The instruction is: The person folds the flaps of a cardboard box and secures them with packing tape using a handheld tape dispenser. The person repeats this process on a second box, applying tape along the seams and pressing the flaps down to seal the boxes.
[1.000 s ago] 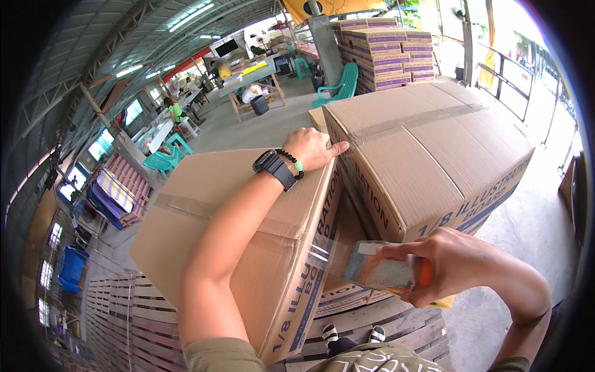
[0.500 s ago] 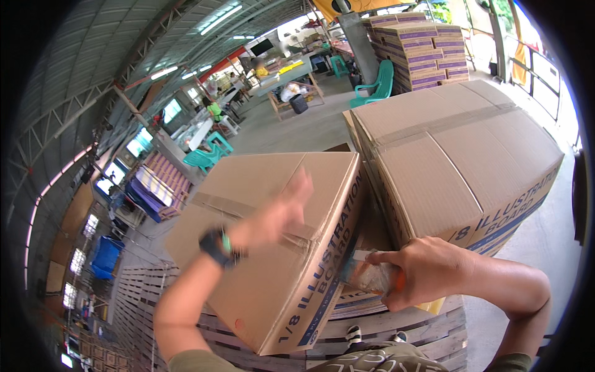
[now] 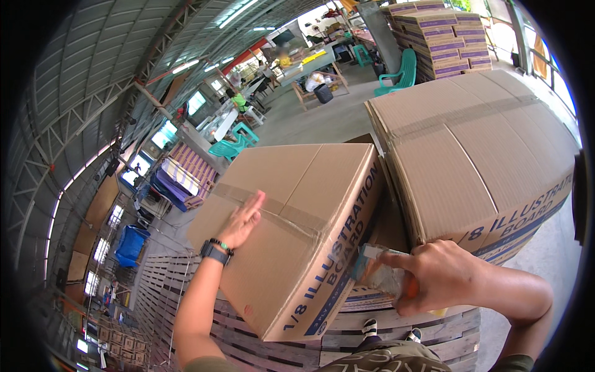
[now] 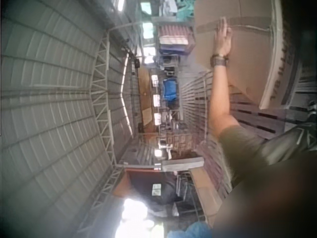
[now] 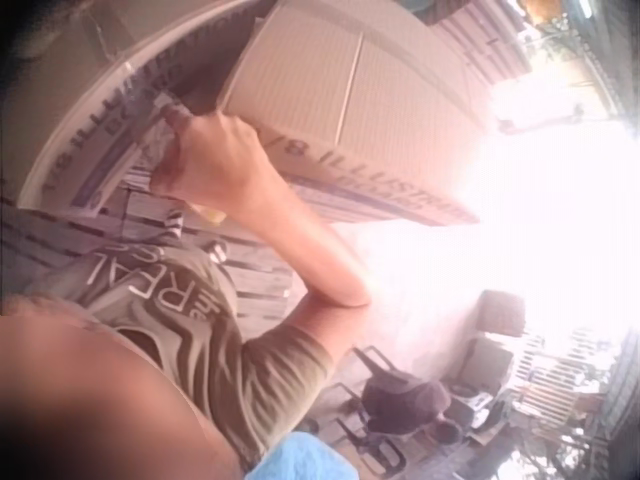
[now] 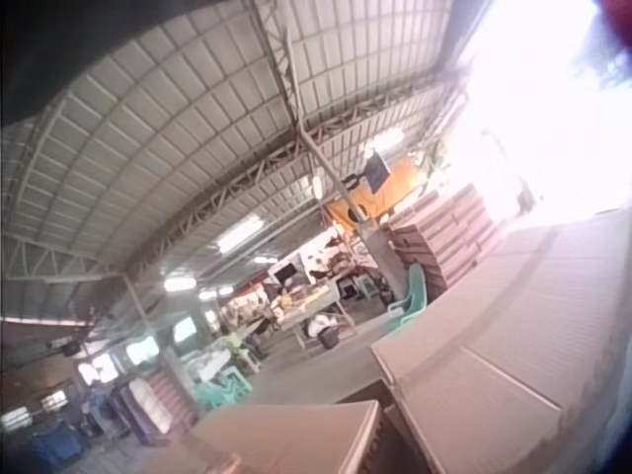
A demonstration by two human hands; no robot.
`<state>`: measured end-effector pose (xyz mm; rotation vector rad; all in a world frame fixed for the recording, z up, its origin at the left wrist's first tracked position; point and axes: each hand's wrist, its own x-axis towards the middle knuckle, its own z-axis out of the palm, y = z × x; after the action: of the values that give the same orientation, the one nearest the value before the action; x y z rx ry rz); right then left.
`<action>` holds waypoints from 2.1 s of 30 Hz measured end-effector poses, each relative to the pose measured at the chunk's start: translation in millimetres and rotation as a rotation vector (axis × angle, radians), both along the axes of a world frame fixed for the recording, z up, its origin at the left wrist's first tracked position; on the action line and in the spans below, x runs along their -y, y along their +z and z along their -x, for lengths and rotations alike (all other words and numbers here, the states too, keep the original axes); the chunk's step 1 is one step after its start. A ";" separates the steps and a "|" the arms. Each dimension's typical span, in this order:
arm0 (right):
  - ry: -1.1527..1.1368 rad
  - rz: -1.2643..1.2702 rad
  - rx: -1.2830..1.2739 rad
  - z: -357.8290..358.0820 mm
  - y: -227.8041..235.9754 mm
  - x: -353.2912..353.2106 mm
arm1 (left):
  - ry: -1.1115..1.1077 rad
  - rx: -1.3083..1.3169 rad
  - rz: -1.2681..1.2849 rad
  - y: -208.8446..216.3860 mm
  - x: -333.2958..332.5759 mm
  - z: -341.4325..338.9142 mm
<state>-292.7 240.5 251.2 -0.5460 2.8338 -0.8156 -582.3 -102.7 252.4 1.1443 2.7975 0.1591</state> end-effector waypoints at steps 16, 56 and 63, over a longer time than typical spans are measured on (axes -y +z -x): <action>-0.077 -0.009 -0.113 -12.3 -6.6 2.0 | -0.293 0.047 0.056 73.5 -119.8 -141.5; -0.153 0.790 -0.189 -48.9 -81.1 -20.4 | 0.873 -0.843 -0.211 -36.2 -155.9 -200.3; -0.086 0.924 -0.345 -38.1 -86.3 -16.2 | 0.843 -1.192 -0.149 -44.7 -154.9 -179.2</action>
<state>-254.6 256.7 164.9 -0.7050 2.6039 -2.2512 -403.1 52.2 207.8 -0.2063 4.1766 -0.3967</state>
